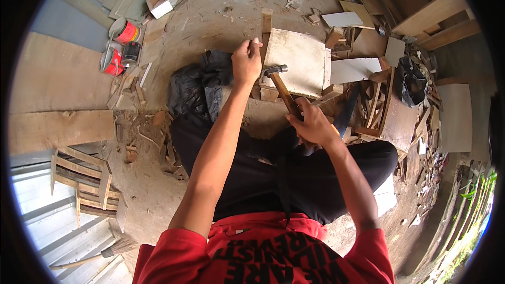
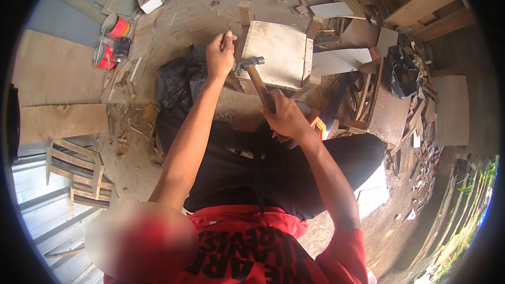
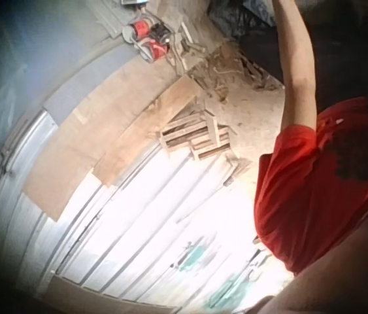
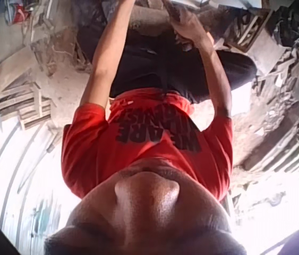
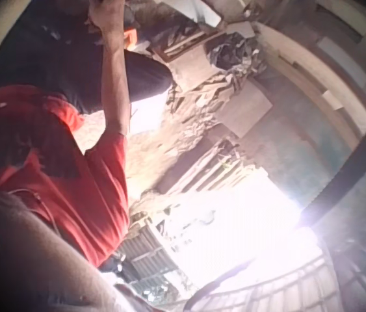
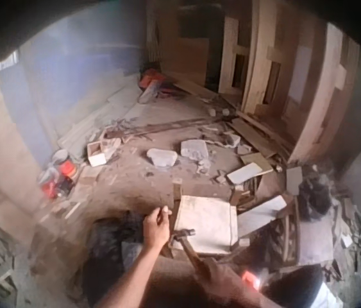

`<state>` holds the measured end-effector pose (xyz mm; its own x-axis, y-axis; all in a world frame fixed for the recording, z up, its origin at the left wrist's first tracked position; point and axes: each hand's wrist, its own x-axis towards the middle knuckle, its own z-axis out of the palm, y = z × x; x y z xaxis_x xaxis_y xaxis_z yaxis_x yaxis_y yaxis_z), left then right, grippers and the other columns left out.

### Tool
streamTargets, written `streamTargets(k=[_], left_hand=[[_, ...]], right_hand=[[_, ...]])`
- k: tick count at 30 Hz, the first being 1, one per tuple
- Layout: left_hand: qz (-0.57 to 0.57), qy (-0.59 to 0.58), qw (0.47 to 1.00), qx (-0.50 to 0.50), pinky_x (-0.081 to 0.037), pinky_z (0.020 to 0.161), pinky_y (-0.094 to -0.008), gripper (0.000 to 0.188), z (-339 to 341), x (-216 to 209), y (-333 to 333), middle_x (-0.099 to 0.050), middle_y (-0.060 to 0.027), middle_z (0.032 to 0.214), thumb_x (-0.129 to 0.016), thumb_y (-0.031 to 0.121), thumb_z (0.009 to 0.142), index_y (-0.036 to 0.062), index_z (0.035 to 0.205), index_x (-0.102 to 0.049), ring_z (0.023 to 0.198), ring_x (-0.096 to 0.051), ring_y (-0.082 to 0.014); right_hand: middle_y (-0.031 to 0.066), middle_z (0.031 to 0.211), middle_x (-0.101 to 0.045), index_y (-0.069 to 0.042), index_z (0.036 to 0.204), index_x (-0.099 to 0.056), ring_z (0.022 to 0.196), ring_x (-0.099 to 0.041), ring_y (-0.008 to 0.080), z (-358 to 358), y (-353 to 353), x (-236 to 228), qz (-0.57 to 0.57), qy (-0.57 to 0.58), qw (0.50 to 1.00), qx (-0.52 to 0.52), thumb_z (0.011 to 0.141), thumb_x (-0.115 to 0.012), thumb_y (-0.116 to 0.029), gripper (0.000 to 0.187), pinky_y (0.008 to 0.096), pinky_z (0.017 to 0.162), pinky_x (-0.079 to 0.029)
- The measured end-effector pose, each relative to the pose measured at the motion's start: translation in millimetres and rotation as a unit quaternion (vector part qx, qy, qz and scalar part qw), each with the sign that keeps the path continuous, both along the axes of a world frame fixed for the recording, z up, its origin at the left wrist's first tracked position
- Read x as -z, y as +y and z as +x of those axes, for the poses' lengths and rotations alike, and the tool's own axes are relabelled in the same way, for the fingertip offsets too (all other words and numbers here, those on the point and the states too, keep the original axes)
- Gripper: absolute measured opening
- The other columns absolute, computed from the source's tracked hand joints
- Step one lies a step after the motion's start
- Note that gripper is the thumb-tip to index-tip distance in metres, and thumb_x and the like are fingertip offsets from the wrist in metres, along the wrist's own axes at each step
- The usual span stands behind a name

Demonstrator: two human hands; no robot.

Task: The person sits on the floor and uses a hammer to drive nails into a small wooden stool. They repeatedly position nails and strike them with the hammer, occasionally adjusting the stool's position.

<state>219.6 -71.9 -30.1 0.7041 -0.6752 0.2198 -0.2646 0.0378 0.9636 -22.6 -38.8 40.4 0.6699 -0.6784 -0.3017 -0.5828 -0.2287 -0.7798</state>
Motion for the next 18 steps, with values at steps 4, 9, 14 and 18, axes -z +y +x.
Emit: streamTargets(k=[4,9,14,18], left_hand=[[0.052,-0.031,0.998,0.006,-0.048,0.062,-0.0346,0.037,1.9,-3.5,2.4,-0.069,-0.0155,0.074,-0.062,0.031,0.099,-0.0042,0.087,-0.065,0.064,-0.065,-0.0192],[0.115,-0.1,0.988,0.03,-0.042,0.057,-0.0304,0.034,-7.1,-20.9,-0.8,-0.061,-0.0046,0.066,-0.066,0.028,0.095,-0.004,0.085,-0.064,0.06,-0.049,-0.0082],[0.128,-0.107,0.986,0.01,-0.04,0.057,-0.0297,0.032,-1.8,-18.6,0.0,-0.055,-0.002,0.061,-0.068,0.025,0.094,-0.0048,0.083,-0.064,0.061,-0.047,-0.0068],[0.139,-0.096,0.985,0.033,-0.041,0.056,-0.0288,0.03,3.9,-11.4,-1.5,-0.057,-0.0001,0.063,-0.067,0.023,0.095,-0.0058,0.084,-0.064,0.059,-0.048,-0.0065]], right_hand=[[0.0064,0.066,-0.054,-0.001,0.1,-0.049,0.049,-0.056,0.0155,4.6,-14.3,14.1,0.362,-0.028,0.931,0.043,0.095,-0.062,-0.014,0.019,0.0336,0.046,-0.047],[0.0148,0.07,-0.055,-0.003,0.105,-0.042,0.056,-0.058,0.0373,-8.1,27.8,127.8,-0.144,-0.169,0.975,0.032,0.089,-0.064,-0.009,0.028,0.043,0.054,-0.047],[0.0287,0.077,-0.061,0.0,0.11,-0.038,0.076,-0.061,0.0529,-3.0,28.5,149.1,-0.102,-0.145,0.983,0.055,0.086,-0.065,-0.009,0.037,0.0522,0.063,-0.049],[0.0225,0.072,-0.06,0.001,0.118,-0.037,0.068,-0.062,0.0482,0.9,23.2,176.3,-0.115,-0.171,0.977,0.052,0.086,-0.064,-0.004,0.042,0.045,0.056,-0.047]])
